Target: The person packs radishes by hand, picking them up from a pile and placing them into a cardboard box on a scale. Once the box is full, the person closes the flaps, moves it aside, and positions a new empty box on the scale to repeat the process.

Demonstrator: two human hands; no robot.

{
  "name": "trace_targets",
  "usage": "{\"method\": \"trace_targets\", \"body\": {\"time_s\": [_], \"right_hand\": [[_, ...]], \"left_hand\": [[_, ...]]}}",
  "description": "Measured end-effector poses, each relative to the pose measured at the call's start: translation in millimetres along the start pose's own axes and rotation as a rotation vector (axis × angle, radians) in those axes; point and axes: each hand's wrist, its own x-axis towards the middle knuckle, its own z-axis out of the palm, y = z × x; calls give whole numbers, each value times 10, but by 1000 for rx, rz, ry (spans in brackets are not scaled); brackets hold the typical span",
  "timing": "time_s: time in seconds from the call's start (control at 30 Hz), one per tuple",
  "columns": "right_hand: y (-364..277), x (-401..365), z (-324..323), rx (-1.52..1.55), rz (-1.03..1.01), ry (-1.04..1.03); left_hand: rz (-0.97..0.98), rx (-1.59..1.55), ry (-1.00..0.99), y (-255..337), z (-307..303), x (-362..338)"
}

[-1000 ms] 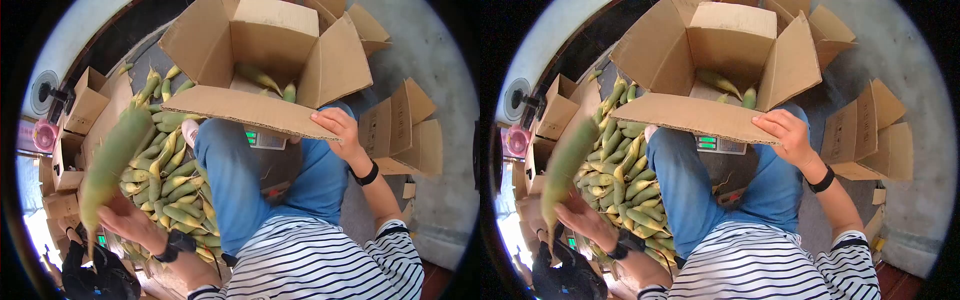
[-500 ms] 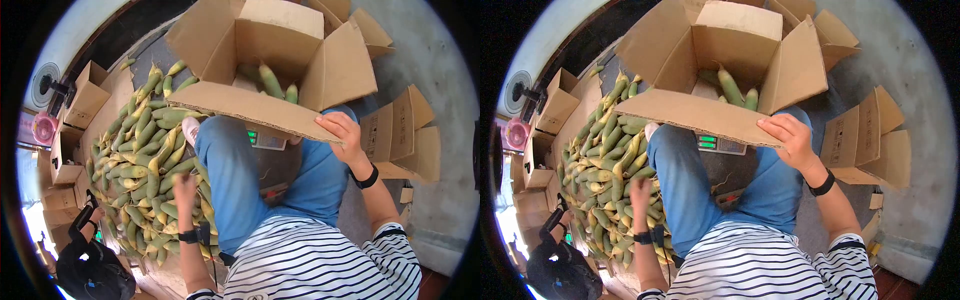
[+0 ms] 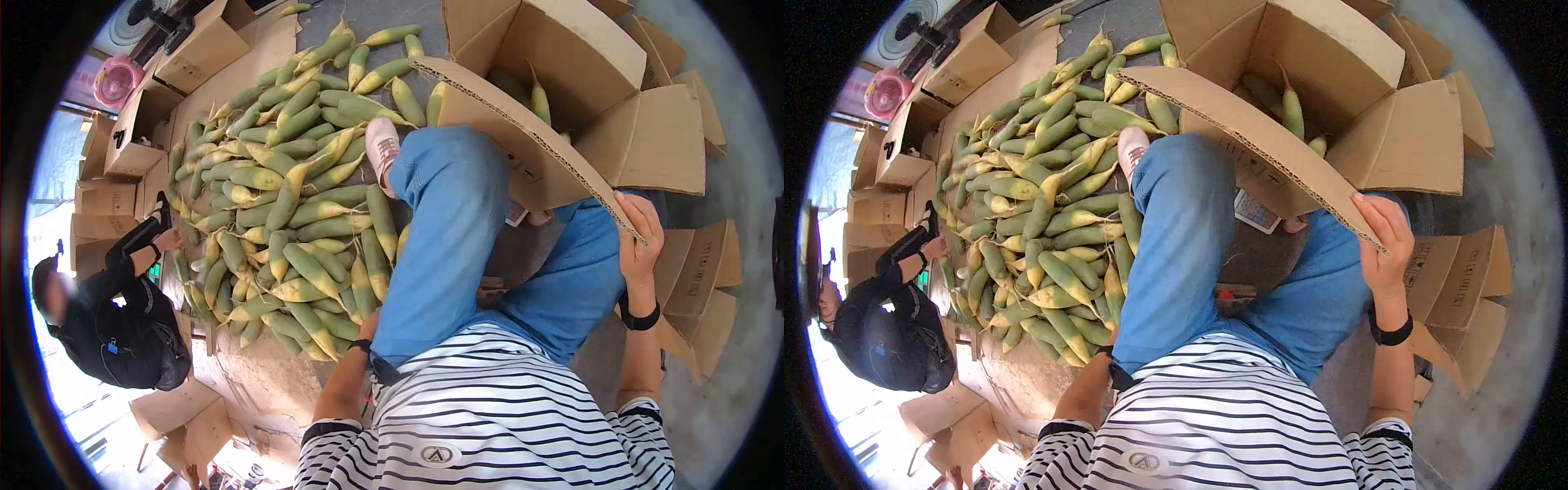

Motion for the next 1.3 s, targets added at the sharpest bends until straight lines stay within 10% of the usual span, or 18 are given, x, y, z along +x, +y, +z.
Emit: {"method": "trace_targets", "body": {"time_s": [0.23,0.53,0.67,0.9,1.07,1.2,1.3], "right_hand": [[-28,12,-5,31,18,4],[-28,56,-34,-11,-16,21],[-53,80,-23,-25,-28,55],[-64,92,-23,-50,-31,43],[-47,93,-18,-54,-53,45],[-50,65,-46,-34,-47,41],[-60,93,-25,-77,-30,32]], "left_hand": [[-479,12,124,1608,-999,72],[414,-582,1144,3660,-2338,387],[1115,-899,1074,5039,-2417,528],[1052,-623,507,6135,-2067,1146],[858,-126,899,5517,-2100,1294],[509,-285,859,4424,-2182,1190],[172,186,559,3317,-2026,1142]]}}
